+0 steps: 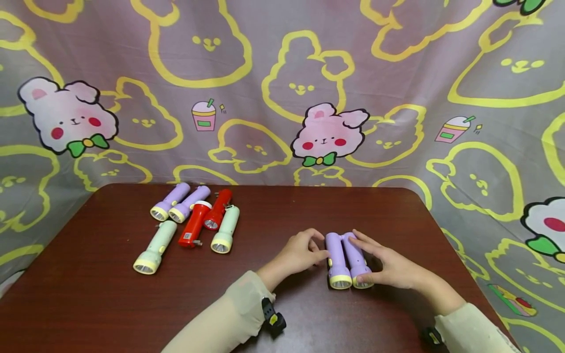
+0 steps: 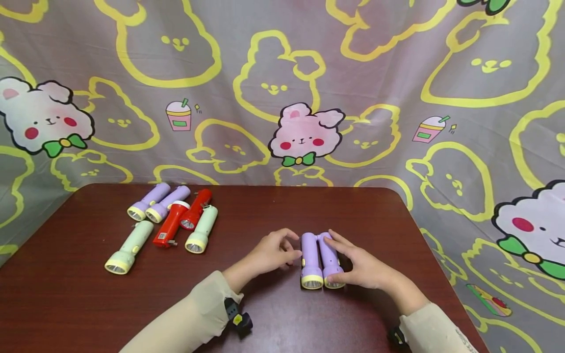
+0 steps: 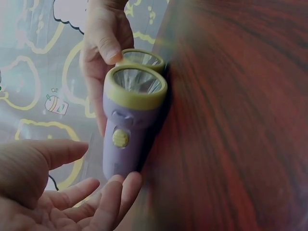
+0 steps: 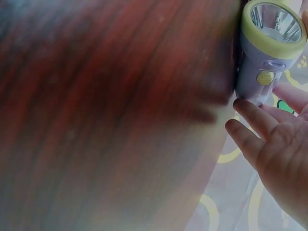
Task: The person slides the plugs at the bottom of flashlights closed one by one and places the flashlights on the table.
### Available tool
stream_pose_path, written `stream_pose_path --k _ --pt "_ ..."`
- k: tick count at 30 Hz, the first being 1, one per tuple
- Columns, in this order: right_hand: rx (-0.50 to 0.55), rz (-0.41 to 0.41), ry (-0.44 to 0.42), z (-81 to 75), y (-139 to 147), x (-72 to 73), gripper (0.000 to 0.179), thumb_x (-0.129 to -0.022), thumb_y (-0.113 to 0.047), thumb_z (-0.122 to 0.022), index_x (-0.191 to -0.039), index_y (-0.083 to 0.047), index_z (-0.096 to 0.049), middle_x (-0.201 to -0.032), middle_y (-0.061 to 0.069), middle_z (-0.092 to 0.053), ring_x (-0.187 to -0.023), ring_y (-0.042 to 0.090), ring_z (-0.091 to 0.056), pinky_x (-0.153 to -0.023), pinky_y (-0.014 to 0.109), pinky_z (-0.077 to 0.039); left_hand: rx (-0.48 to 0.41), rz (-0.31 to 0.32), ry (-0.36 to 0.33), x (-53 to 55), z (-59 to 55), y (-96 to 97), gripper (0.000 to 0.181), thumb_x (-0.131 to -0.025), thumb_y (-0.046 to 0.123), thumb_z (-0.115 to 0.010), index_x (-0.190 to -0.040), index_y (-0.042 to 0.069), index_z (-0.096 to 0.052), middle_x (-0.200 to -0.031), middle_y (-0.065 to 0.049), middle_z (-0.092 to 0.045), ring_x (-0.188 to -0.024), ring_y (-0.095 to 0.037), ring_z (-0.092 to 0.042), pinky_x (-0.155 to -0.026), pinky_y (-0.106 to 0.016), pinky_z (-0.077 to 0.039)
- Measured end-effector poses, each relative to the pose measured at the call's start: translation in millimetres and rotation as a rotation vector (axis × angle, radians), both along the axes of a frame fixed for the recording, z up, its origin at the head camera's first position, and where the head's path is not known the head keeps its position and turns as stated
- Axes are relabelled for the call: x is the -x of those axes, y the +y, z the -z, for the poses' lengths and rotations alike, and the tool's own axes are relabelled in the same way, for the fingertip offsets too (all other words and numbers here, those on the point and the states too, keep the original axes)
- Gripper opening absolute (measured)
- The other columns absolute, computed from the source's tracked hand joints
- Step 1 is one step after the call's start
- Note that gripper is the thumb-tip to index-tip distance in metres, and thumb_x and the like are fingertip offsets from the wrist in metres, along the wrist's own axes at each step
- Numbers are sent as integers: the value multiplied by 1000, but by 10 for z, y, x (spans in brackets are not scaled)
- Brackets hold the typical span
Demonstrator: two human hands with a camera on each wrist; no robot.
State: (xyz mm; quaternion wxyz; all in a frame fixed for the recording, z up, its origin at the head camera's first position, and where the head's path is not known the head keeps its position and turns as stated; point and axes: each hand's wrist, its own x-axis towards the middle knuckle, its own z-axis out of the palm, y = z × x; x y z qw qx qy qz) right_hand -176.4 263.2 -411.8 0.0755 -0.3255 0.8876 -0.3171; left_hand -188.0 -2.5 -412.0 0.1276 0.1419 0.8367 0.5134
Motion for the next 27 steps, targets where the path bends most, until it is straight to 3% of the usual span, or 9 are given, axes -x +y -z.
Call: stream_pose_path --k 6,14,27 --pt "-9 11 -9 -3 2 -2 83 -82 -41 -80 -150 -8 -43 -159 24 -31 -146 34 -34 -106 7 -25 54 -53 65 27 -51 -153 32 -89 18 -73 -116 5 -65 -81 -3 -67 -60 -10 -57 -57 -25 -48" --pt "-40 23 -22 1 4 5 85 -82 -44 -79 -151 -11 -42 -160 22 -30 -144 40 -34 -108 14 -32 99 -112 124 58 -152 -443 29 -91 19 -70 -116 6 -65 -85 -3 -67 -73 -13 -59 -67 -29 -49" --pt "-30 23 -27 -6 6 2 85 -82 -44 -79 -151 -9 -42 -160 22 -30 -144 42 -34 -108 10 -28 168 -230 190 88 -261 -796 22 -89 19 -72 -109 12 -67 -85 -1 -68 -76 -13 -61 -72 -31 -51"
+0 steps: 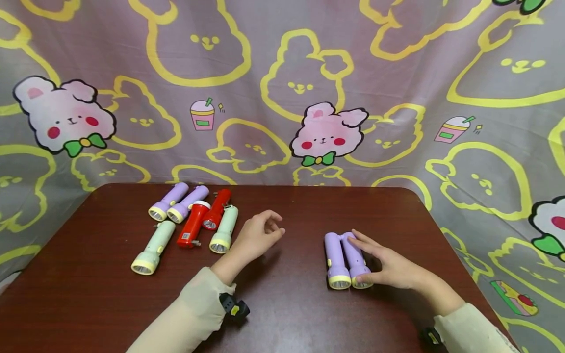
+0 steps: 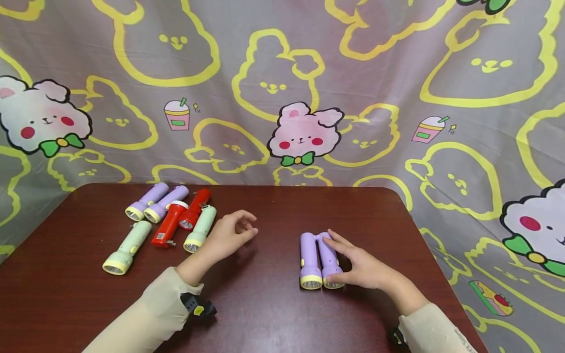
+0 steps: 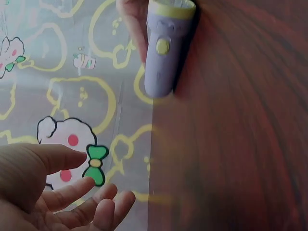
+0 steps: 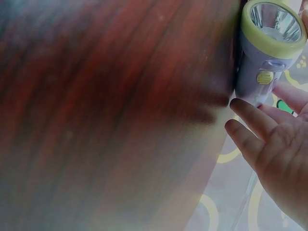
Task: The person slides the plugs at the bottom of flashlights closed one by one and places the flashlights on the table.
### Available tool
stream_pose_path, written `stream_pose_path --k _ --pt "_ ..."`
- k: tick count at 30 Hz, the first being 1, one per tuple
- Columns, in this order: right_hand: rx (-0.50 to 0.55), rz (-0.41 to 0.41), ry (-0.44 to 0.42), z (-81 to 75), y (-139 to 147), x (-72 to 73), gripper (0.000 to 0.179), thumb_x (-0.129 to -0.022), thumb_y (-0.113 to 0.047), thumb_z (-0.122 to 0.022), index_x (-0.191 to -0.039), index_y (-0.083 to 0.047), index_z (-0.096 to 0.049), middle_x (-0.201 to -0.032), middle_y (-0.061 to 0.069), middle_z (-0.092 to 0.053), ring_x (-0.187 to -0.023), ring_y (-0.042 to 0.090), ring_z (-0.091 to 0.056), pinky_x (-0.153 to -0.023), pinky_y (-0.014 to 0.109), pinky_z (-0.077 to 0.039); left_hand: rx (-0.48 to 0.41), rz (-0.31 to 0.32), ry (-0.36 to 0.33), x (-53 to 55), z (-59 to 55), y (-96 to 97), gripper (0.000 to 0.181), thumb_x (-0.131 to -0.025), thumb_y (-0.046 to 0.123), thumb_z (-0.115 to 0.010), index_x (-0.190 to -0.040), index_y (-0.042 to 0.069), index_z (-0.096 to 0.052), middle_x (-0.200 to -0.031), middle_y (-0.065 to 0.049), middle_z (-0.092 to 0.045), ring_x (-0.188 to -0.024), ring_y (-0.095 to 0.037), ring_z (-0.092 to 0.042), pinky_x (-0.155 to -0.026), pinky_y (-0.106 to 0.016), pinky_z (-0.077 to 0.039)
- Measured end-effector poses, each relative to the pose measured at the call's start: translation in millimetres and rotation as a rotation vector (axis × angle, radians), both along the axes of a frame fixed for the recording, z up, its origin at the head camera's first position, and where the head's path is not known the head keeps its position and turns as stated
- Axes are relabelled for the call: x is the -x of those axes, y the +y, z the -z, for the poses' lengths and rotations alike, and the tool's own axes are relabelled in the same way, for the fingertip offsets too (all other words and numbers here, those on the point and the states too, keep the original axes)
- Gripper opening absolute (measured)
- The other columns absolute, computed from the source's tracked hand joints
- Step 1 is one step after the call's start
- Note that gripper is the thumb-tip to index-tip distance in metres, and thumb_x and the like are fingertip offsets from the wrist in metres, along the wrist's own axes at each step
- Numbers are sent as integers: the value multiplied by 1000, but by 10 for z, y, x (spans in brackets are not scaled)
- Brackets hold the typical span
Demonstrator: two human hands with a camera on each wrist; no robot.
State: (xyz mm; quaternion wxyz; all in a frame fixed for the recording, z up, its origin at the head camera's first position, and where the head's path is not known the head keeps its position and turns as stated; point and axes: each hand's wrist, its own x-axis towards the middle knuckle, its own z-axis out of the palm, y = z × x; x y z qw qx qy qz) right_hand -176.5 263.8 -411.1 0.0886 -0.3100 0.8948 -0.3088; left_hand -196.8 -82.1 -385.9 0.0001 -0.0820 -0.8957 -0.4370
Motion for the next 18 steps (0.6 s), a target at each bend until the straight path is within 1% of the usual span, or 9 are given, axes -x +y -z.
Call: stream_pose_path --k 3,7,14,18 --pt "4 -4 4 2 1 2 85 -82 -43 -79 -150 -9 -43 -159 23 -30 -144 39 -34 -107 7 -26 14 -22 8 8 -10 -91 23 -89 19 -72 -110 10 -67 -86 -2 -68 -76 -14 -61 -72 -30 -51" --pt "8 -8 8 9 2 3 85 -82 -42 -79 -150 -8 -42 -159 23 -30 -144 40 -34 -107 6 -25 31 -44 16 12 -16 -212 25 -88 19 -72 -111 8 -67 -87 -3 -69 -77 -16 -62 -73 -31 -51" --pt "-7 -5 8 10 -2 9 85 -82 -43 -79 -151 -9 -42 -160 23 -30 -143 42 -35 -108 12 -30 84 -98 25 19 -16 -477 27 -90 19 -71 -114 9 -65 -91 -6 -69 -81 -19 -63 -74 -33 -51" --pt "-8 1 -2 -1 -7 4 86 -82 -43 -80 -151 -9 -42 -160 22 -30 -142 44 -34 -108 12 -30 108 -123 38 15 -19 -619 27 -90 18 -70 -115 8 -64 -94 -8 -69 -85 -23 -67 -77 -37 -53"
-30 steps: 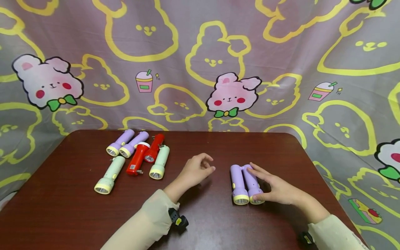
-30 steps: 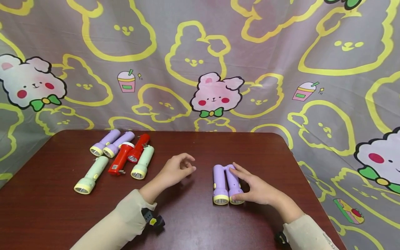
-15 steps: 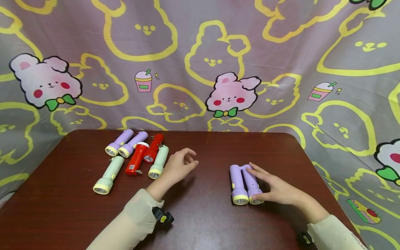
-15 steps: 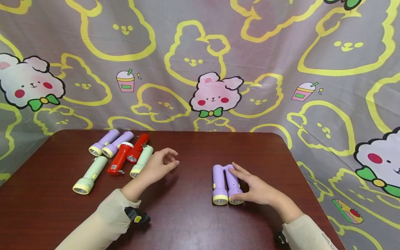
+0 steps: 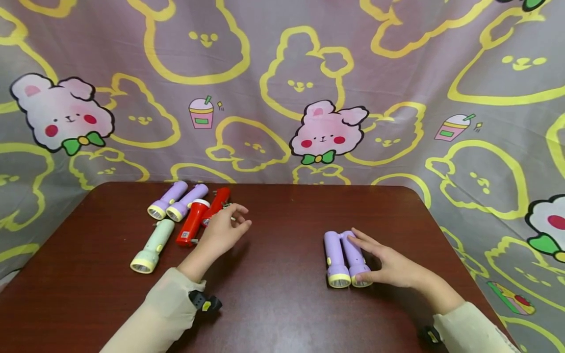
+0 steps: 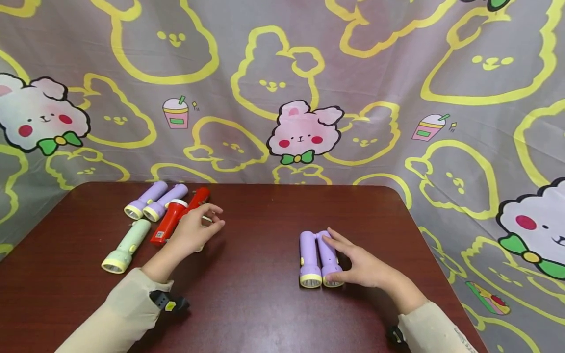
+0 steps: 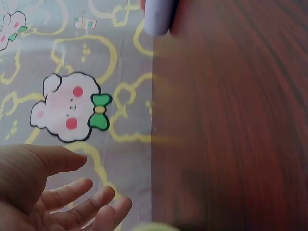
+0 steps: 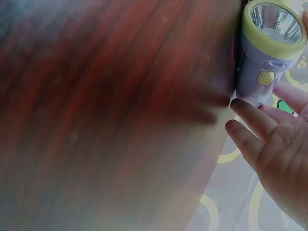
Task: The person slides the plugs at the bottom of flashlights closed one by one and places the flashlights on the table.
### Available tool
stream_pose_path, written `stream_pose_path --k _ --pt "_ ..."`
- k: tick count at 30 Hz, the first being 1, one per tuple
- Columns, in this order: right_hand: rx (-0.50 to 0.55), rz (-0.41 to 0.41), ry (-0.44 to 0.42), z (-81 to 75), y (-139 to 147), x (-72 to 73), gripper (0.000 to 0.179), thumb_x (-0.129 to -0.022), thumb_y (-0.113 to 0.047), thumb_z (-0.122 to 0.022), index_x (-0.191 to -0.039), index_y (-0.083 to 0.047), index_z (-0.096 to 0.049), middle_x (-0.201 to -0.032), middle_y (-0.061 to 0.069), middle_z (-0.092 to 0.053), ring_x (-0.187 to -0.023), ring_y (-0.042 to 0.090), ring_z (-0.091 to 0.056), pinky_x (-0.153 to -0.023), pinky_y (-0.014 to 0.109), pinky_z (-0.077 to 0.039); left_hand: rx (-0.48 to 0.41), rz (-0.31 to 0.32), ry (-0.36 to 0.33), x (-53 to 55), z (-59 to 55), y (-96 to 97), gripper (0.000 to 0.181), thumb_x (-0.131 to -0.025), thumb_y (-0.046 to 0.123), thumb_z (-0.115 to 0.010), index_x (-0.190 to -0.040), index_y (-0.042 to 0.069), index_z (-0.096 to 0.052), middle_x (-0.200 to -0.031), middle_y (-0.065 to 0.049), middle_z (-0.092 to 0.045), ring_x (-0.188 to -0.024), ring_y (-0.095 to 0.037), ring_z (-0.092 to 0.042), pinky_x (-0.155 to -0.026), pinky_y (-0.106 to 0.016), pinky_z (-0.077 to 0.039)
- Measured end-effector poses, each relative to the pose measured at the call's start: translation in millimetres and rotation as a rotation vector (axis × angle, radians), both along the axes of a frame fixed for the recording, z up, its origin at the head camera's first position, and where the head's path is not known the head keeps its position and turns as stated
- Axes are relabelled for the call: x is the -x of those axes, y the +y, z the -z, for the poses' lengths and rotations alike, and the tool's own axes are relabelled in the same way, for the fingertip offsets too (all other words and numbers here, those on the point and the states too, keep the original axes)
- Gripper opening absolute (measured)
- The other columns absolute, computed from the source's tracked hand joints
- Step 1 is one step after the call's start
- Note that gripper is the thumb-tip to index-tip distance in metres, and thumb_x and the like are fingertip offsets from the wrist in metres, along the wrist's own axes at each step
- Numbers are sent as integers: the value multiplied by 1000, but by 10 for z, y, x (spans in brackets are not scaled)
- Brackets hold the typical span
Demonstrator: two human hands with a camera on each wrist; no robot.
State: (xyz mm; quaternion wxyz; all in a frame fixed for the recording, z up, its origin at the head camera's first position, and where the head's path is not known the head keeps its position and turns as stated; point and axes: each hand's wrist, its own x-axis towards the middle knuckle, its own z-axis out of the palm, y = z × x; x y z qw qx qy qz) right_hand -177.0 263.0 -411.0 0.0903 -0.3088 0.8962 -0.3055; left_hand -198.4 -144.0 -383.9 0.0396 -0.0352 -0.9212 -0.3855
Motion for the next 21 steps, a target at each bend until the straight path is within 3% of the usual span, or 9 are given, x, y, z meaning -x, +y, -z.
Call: stream_pose_path --k 6,13,21 --pt "-15 3 9 -22 -11 -3 86 -82 -45 -79 -151 -10 -42 -160 22 -30 -142 45 -34 -110 17 -32 18 -23 35 -20 -16 -212 30 -91 17 -67 -117 4 -63 -97 -13 -71 -88 -28 -69 -81 -41 -54" --pt "-62 -1 40 -57 -22 -17 84 -83 -45 -77 -151 -12 -41 -160 22 -30 -142 44 -37 -108 43 -43 49 -47 51 -59 -27 -397 31 -91 15 -65 -118 0 -63 -95 -13 -71 -86 -26 -67 -76 -34 -50" --pt "-75 -23 65 -86 -69 -60 84 -84 -48 -76 -152 -13 -41 -161 18 -29 -143 41 -37 -108 43 -43 96 -48 -2 -65 50 -481 33 -91 18 -67 -119 1 -61 -96 -12 -70 -89 -27 -65 -78 -39 -50"
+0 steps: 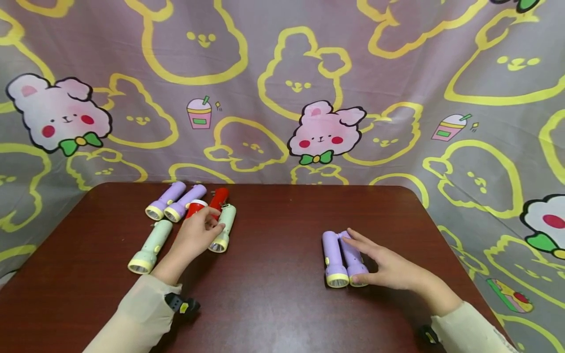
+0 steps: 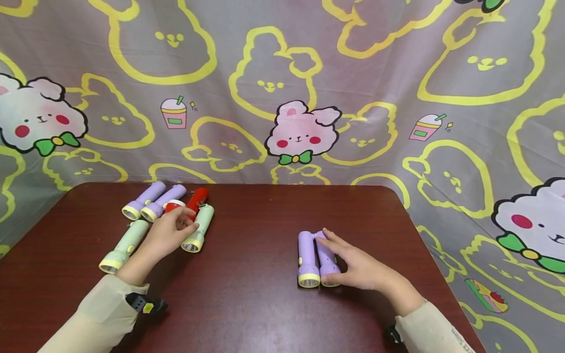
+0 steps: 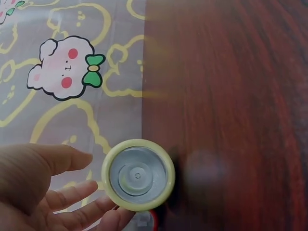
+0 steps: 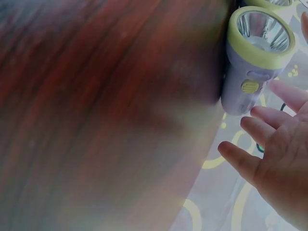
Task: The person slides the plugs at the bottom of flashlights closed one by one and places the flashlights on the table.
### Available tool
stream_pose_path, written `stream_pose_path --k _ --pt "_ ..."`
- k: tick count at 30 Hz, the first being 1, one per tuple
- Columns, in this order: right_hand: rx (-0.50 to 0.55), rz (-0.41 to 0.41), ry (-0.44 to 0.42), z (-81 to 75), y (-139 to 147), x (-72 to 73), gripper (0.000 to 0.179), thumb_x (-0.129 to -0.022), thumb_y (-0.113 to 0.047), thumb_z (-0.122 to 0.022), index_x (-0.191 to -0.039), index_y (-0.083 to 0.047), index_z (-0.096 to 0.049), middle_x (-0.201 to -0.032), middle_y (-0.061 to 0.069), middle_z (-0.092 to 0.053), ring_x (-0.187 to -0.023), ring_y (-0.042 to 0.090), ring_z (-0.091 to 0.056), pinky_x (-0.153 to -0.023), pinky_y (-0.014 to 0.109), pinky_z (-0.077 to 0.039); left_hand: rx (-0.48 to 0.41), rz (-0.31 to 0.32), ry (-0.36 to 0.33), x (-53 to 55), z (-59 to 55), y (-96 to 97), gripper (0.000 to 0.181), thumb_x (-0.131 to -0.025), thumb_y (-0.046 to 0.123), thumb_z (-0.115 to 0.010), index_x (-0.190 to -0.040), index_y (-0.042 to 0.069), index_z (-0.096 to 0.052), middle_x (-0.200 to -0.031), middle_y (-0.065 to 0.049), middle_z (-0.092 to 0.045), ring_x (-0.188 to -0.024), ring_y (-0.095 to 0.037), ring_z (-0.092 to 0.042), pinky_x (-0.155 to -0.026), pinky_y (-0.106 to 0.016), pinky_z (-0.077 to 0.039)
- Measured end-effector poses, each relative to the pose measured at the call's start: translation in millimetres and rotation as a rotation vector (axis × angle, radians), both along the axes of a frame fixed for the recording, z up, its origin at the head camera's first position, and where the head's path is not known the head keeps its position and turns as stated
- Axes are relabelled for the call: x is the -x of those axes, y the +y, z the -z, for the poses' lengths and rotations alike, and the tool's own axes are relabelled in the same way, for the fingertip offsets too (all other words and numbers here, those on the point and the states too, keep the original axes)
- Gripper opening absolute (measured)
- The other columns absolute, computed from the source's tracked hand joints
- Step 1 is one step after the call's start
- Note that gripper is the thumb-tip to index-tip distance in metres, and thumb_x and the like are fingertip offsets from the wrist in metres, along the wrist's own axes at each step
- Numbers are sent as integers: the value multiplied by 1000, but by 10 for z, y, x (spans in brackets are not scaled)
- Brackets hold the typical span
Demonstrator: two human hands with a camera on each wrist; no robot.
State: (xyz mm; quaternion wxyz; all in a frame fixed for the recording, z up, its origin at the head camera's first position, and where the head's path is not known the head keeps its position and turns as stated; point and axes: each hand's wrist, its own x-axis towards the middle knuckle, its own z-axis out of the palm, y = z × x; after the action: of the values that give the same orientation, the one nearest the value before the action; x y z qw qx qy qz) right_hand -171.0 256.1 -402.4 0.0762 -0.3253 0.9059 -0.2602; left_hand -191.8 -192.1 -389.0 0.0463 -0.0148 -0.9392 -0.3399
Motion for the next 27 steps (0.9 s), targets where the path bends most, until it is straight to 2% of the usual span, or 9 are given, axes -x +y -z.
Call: stream_pose_path --k 8,14,21,27 --pt "-22 -19 25 9 -55 -15 80 -85 -51 -73 -152 -20 -41 -163 17 -27 -146 42 -31 -107 55 -42 14 -7 -27 2 39 -24 36 -90 20 -69 -119 0 -60 -100 -15 -70 -91 -27 -65 -81 -44 -51" --pt "-24 -25 43 22 -77 -21 80 -83 -53 -75 -150 -23 -44 -163 17 -27 -147 45 -28 -108 58 -39 23 -10 -53 -5 35 -15 40 -89 22 -71 -121 1 -59 -100 -16 -69 -91 -28 -63 -80 -45 -50" --pt "-44 -32 40 29 -109 -24 81 -82 -56 -74 -150 -25 -44 -162 18 -27 -148 44 -25 -108 62 -37 29 25 -98 13 95 -60 48 -89 27 -71 -128 3 -56 -104 -17 -71 -93 -30 -64 -80 -44 -50" --pt "-51 -40 78 33 -120 -25 80 -82 -55 -75 -150 -25 -45 -162 17 -29 -148 43 -26 -109 62 -36 16 50 -115 27 122 -85 53 -88 29 -73 -131 3 -54 -105 -18 -71 -93 -30 -64 -77 -41 -50"
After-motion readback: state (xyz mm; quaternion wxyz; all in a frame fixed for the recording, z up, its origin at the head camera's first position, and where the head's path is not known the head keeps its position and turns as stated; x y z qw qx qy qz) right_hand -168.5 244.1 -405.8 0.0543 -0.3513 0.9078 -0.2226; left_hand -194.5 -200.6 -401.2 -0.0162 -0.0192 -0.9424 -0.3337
